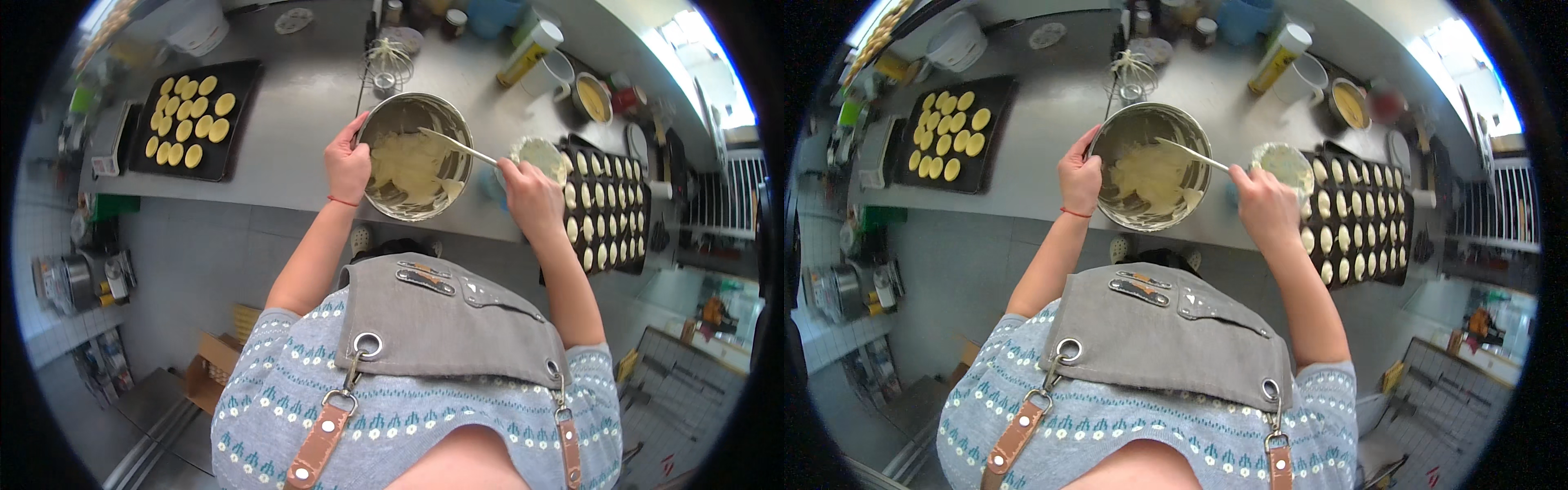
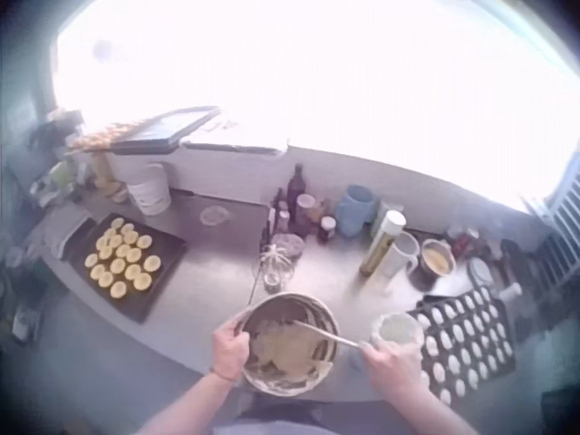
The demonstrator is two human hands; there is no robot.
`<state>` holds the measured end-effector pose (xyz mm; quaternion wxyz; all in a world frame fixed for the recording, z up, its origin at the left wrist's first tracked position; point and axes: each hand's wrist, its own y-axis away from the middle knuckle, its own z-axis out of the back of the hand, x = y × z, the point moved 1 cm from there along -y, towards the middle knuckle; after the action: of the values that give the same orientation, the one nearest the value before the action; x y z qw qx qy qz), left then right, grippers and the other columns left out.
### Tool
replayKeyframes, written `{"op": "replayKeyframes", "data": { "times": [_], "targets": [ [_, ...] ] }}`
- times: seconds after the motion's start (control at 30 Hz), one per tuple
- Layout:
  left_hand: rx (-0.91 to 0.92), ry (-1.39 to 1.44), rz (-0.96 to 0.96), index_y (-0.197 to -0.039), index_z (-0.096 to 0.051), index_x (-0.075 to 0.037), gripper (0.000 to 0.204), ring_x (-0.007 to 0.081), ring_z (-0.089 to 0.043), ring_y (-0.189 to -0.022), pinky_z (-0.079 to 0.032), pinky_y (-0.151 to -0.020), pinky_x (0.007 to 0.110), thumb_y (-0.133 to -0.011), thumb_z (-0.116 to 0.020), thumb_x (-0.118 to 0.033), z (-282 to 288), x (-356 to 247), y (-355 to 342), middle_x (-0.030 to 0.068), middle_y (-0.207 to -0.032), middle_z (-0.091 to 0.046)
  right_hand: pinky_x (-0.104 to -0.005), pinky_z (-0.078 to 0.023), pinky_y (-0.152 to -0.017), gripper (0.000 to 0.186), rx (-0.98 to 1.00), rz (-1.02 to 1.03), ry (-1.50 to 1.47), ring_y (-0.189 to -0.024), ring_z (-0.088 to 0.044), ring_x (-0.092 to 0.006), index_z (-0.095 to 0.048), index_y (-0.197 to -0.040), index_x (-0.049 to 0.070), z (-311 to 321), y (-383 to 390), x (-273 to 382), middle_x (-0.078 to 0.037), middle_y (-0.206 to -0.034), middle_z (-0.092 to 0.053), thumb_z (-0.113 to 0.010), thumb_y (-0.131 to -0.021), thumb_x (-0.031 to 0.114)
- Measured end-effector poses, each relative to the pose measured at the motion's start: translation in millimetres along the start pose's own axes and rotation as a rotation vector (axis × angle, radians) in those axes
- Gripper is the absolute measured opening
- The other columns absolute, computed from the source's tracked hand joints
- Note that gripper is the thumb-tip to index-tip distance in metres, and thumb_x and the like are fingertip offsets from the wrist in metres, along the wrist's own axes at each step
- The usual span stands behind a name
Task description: The person mixes batter in a bowl and then transfers it into a pastry bag to pipe onto a baking tray.
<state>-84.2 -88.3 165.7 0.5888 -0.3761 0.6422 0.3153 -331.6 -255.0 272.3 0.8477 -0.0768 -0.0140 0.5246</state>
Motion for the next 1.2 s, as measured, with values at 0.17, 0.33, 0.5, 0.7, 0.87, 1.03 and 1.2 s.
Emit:
{"op": "replayKeyframes", "data": {
  "times": [0.17,0.33,0.5,0.7,0.87,1.03,1.2],
  "targets": [
    [0.145,-0.172,-0.159,-0.123,-0.063,0.004,0.055,0.0207,-0.065,-0.115,-0.047,-0.103,0.029,-0.074,-0.041,0.017,-28,-2,8,0.0142,-0.123,-0.068,-0.0373,-0.057,-0.063,0.023,0.058,-0.120,0.000,-0.079,-0.069,-0.0237,-0.061,-0.106,0.016,-38,10,14,-0.006,-0.080,-0.061,-0.057,-0.085,0.008],
    [0.336,-0.473,-0.115,-0.132,-0.060,-0.011,0.052,0.0341,-0.042,-0.139,-0.024,-0.120,0.043,-0.081,-0.051,-0.004,-37,12,7,0.0139,-0.144,-0.054,-0.0334,-0.057,-0.060,0.025,-0.024,-0.142,0.042,-0.078,-0.069,-0.0214,-0.060,-0.110,0.012,-82,27,13,-0.005,-0.080,-0.061,-0.060,-0.084,0.011],
    [0.411,-0.548,-0.291,-0.131,-0.063,-0.009,0.051,0.0257,-0.048,-0.137,-0.016,-0.124,0.041,-0.081,-0.055,-0.002,-45,21,17,0.0156,-0.140,-0.057,-0.0319,-0.057,-0.059,0.019,-0.003,-0.197,0.070,-0.075,-0.069,-0.0223,-0.064,-0.101,0.010,-140,35,20,-0.005,-0.085,-0.064,-0.062,-0.083,0.012],
    [0.478,-0.437,-0.247,-0.125,-0.067,-0.008,0.049,0.0308,-0.046,-0.138,-0.018,-0.123,0.041,-0.079,-0.055,0.001,-59,9,9,0.0145,-0.136,-0.061,-0.0438,-0.058,-0.066,0.017,0.193,-0.294,-0.288,-0.084,-0.071,-0.0320,-0.065,-0.101,0.009,-190,35,45,-0.011,-0.092,-0.068,-0.059,-0.085,0.012],
    [0.466,-0.418,-0.235,-0.125,-0.066,-0.001,0.053,0.0228,-0.049,-0.136,-0.013,-0.124,0.041,-0.075,-0.049,0.006,-58,12,9,0.0177,-0.137,-0.060,-0.0443,-0.056,-0.076,0.020,0.421,-0.417,-0.653,-0.088,-0.071,-0.0319,-0.070,-0.104,0.007,-187,30,48,-0.015,-0.099,-0.072,-0.064,-0.085,0.014],
    [0.451,-0.351,-0.235,-0.127,-0.065,0.001,0.055,0.0228,-0.047,-0.137,-0.017,-0.123,0.039,-0.076,-0.046,0.009,-58,11,10,0.0176,-0.136,-0.061,-0.0367,-0.054,-0.076,0.028,0.403,-0.546,-1.211,-0.084,-0.069,-0.0246,-0.073,-0.106,0.007,-206,34,43,-0.014,-0.092,-0.072,-0.073,-0.081,0.019],
    [0.235,-0.002,0.007,-0.127,-0.066,-0.002,0.055,0.0162,-0.062,-0.113,-0.041,-0.105,0.030,-0.078,-0.045,0.011,-41,17,-4,0.0119,-0.126,-0.067,-0.0370,-0.053,-0.079,0.031,0.319,-0.631,-1.129,-0.089,-0.069,-0.0271,-0.074,-0.108,0.011,-140,47,27,-0.013,-0.097,-0.073,-0.074,-0.081,0.028]
  ]
}}
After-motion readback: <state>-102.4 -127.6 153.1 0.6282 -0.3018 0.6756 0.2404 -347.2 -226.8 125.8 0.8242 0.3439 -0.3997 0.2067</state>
